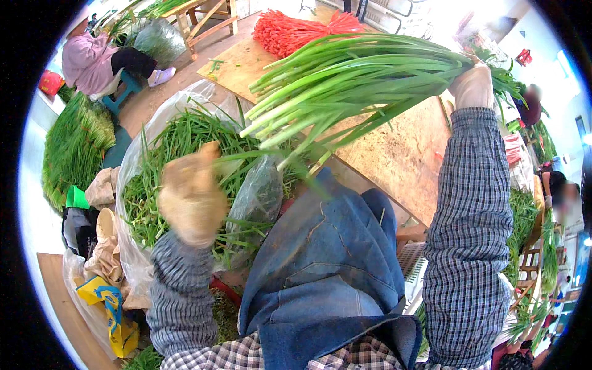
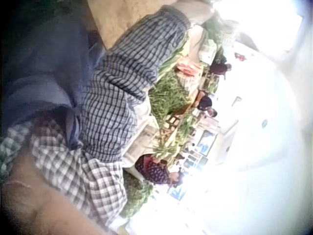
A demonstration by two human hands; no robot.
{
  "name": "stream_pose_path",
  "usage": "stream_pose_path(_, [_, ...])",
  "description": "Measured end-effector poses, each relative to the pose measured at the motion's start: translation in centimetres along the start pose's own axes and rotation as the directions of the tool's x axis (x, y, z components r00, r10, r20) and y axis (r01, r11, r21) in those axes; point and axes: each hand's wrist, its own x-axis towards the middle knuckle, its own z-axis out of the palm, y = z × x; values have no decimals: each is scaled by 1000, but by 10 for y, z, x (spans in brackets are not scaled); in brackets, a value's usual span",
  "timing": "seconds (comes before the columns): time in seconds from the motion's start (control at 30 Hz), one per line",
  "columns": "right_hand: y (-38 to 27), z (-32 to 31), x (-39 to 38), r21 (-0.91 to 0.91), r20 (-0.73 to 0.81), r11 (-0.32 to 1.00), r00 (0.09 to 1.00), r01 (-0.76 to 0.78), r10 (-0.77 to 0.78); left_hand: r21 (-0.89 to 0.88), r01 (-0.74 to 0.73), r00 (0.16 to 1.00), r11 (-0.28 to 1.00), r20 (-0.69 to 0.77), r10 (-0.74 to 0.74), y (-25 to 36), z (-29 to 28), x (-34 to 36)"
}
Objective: The person picks up a bunch of green vegetables from a basket, arranges them on a wooden board, and ties them together using a red plastic string.
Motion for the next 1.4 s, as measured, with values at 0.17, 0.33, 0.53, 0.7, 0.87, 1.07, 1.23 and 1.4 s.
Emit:
stream_pose_path(0.17, [-12,-14,4,-126,-34,990,997,67,-71,331,230,934,915,188,-303,-64,-8,-88])
stream_pose_path(0.33, [8,-16,1,-113,-53,993,998,30,-36,-552,817,512,-169,828,-228,49,9,-6])
stream_pose_path(0.53, [-4,-1,-14,2,-70,1000,998,8,-8,-571,364,559,-736,766,-318,95,39,34])
stream_pose_path(0.7, [-7,-9,-22,140,-121,990,992,-9,26,-575,613,512,-542,811,-282,56,18,-1])
stream_pose_path(0.87, [-10,10,-27,237,-103,971,994,-22,47,-51,559,813,828,233,-534,-53,-30,-84])
stream_pose_path(1.07, [-34,1,-39,419,-157,908,984,-11,84,-594,296,951,748,259,-170,76,-10,-13])
stream_pose_path(1.23, [-45,48,-63,647,-208,756,932,-96,296,-689,472,879,551,419,-229,125,28,43])
stream_pose_path(1.4, [-26,11,-46,-449,-87,894,996,-11,-32,-821,125,986,557,165,22,101,21,24])
